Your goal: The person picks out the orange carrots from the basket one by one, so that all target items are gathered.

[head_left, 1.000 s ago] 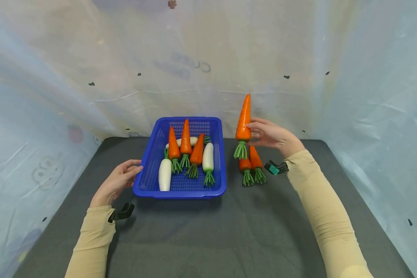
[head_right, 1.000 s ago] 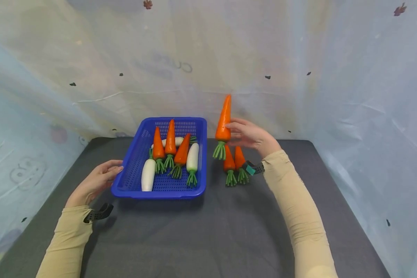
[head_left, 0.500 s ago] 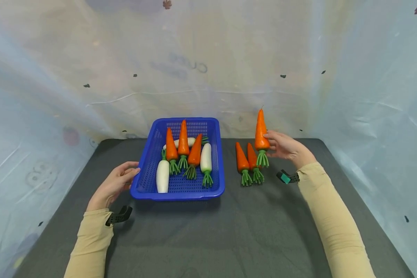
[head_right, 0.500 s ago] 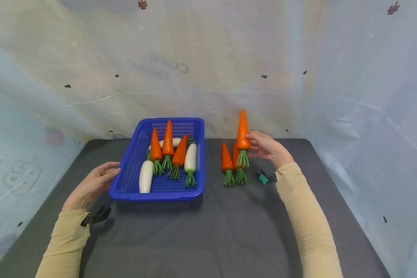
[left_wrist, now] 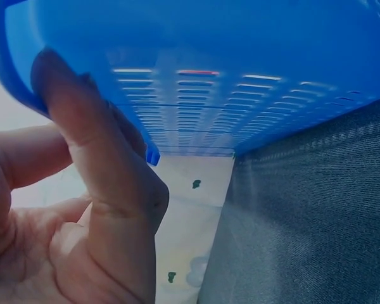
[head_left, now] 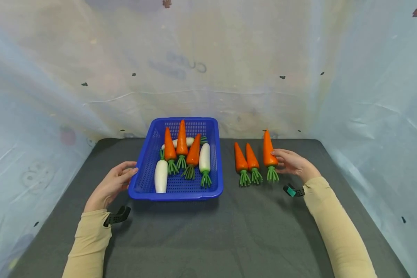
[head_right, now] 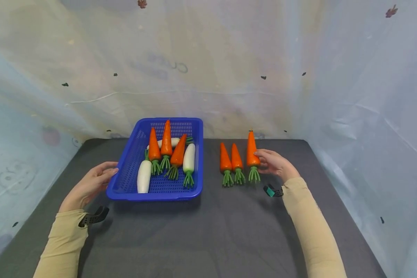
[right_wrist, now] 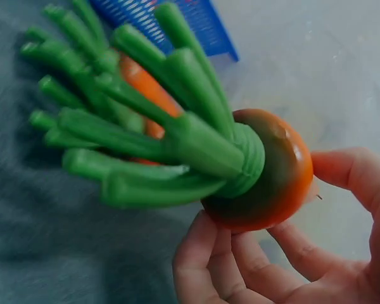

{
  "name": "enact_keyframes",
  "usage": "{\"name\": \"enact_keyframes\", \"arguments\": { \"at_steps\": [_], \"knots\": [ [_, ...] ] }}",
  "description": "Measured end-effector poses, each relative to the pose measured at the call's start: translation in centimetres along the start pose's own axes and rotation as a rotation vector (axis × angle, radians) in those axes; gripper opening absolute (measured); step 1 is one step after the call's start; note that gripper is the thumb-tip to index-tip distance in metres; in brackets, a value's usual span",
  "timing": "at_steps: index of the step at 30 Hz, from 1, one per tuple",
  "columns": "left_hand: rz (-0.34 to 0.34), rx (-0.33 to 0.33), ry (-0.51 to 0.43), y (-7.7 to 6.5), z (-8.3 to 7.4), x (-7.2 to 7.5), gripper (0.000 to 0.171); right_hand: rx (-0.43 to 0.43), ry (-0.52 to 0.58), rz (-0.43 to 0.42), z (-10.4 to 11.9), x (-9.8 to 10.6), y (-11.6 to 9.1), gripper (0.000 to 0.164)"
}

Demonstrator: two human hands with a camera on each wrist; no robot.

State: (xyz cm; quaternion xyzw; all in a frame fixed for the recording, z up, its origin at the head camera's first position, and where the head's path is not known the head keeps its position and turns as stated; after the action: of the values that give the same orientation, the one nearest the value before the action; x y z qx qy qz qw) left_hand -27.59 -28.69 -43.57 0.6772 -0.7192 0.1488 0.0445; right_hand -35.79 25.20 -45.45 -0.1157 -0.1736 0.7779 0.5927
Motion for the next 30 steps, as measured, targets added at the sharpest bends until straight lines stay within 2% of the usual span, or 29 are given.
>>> {"name": "enact_keyframes", "arguments": {
  "at_steps": [10,16,30],
  "knots": [
    [0.002,0.005,-0.016,0.0,0.1,0.0,0.061,-0.029,-0.090,-0.065,-2.2,0.8,1.1,0.068],
    [-0.002,0.005,-0.009,0.1,0.1,-0.1,0.061,-0.037,-0.150,-0.089,-2.4,0.8,1.4,0.064],
    [-0.006,0.010,0.009,0.1,0.3,0.0,0.061,-0.063,-0.260,-0.148,-2.3,0.5,2.7,0.066]
  ]
}}
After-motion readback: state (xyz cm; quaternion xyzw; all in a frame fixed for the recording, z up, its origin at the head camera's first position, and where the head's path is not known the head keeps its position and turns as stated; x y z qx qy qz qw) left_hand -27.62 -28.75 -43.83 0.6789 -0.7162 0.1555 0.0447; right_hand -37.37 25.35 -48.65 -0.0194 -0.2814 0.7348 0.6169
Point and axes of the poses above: each hand's wrist, its own y-axis towards the middle knuckle, its own x-axis out of the back of the hand, z = x × y, the point moved 10 cm from there along y, towards the middle knuckle, and after that the axes turned 4 degrees about -z, right-handed, at the moved point
